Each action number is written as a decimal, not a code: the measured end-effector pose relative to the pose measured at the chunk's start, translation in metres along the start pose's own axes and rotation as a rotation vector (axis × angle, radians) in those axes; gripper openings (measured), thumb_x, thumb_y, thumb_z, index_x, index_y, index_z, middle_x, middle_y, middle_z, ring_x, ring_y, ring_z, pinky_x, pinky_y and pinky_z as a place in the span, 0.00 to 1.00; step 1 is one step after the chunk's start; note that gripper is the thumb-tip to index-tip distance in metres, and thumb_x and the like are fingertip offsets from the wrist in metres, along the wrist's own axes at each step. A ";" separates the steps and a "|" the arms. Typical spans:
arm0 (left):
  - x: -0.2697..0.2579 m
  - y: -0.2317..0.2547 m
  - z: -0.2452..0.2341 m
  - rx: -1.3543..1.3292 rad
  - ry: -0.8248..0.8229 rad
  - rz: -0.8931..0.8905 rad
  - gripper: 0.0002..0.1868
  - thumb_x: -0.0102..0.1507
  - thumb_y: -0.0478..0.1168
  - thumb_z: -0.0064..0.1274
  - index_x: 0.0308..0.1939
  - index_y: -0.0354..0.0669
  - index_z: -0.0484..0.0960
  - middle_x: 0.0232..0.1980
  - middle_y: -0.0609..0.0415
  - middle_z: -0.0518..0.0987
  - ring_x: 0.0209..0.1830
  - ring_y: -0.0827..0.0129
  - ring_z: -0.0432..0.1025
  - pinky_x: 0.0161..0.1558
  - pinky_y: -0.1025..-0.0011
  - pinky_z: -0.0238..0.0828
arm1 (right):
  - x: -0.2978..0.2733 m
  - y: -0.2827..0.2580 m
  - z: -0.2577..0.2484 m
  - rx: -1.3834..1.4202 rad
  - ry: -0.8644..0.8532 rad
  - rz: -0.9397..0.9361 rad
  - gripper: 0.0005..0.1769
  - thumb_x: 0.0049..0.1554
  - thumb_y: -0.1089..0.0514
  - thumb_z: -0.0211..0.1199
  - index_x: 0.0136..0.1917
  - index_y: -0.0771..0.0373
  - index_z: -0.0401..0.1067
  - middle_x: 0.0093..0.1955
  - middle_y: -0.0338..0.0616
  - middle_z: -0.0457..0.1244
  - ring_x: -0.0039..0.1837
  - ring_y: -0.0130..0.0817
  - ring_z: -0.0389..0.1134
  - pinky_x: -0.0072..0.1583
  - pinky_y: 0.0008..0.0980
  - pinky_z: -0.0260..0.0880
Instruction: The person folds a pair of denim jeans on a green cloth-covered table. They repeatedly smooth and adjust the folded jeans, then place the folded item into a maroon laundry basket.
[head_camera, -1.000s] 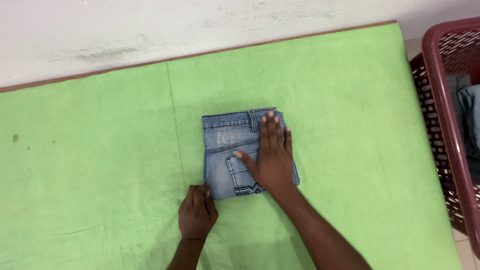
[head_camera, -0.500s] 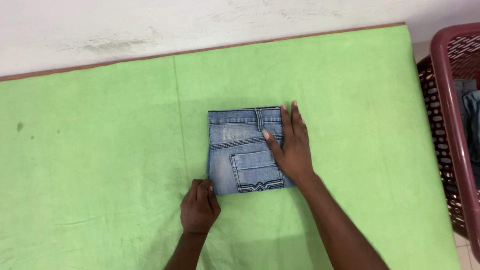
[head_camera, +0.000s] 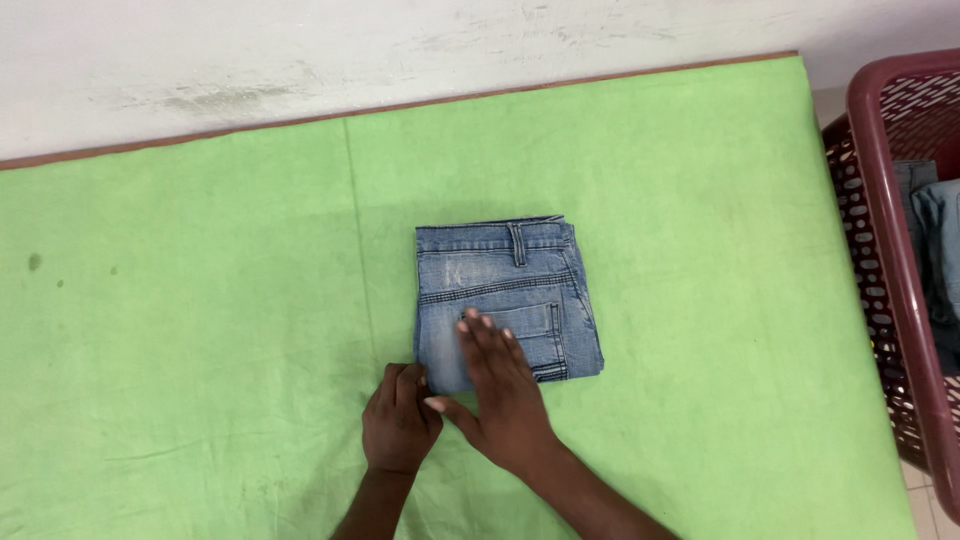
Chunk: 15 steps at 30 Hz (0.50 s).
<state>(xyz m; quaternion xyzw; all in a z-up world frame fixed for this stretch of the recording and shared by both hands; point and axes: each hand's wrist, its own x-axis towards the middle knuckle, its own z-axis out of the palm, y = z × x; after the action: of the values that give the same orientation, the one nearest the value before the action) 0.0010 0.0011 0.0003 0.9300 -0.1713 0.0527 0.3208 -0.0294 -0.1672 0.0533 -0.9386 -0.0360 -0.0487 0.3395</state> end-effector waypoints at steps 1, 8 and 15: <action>-0.001 0.001 0.000 -0.015 0.014 -0.004 0.10 0.60 0.32 0.49 0.46 0.40 0.75 0.41 0.50 0.77 0.33 0.54 0.76 0.31 0.60 0.74 | 0.014 0.000 0.006 -0.041 0.021 -0.045 0.50 0.61 0.32 0.53 0.78 0.74 0.49 0.82 0.62 0.46 0.83 0.56 0.45 0.78 0.54 0.42; -0.002 -0.003 0.004 -0.006 0.013 -0.009 0.06 0.64 0.32 0.48 0.45 0.40 0.75 0.42 0.50 0.77 0.32 0.56 0.76 0.31 0.62 0.75 | 0.115 0.031 0.019 -0.239 0.042 -0.178 0.37 0.68 0.39 0.50 0.81 0.62 0.58 0.85 0.51 0.49 0.85 0.46 0.48 0.82 0.51 0.44; -0.004 -0.004 0.004 -0.008 0.003 -0.017 0.05 0.65 0.32 0.48 0.45 0.39 0.75 0.43 0.50 0.78 0.32 0.57 0.77 0.31 0.63 0.75 | 0.140 0.027 0.034 -0.289 0.182 -0.051 0.36 0.64 0.41 0.52 0.78 0.65 0.57 0.82 0.54 0.49 0.83 0.49 0.48 0.80 0.55 0.42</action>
<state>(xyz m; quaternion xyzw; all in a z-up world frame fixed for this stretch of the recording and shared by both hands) -0.0012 0.0024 -0.0061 0.9301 -0.1630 0.0504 0.3253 0.1141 -0.1616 0.0262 -0.9682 -0.0217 -0.1469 0.2014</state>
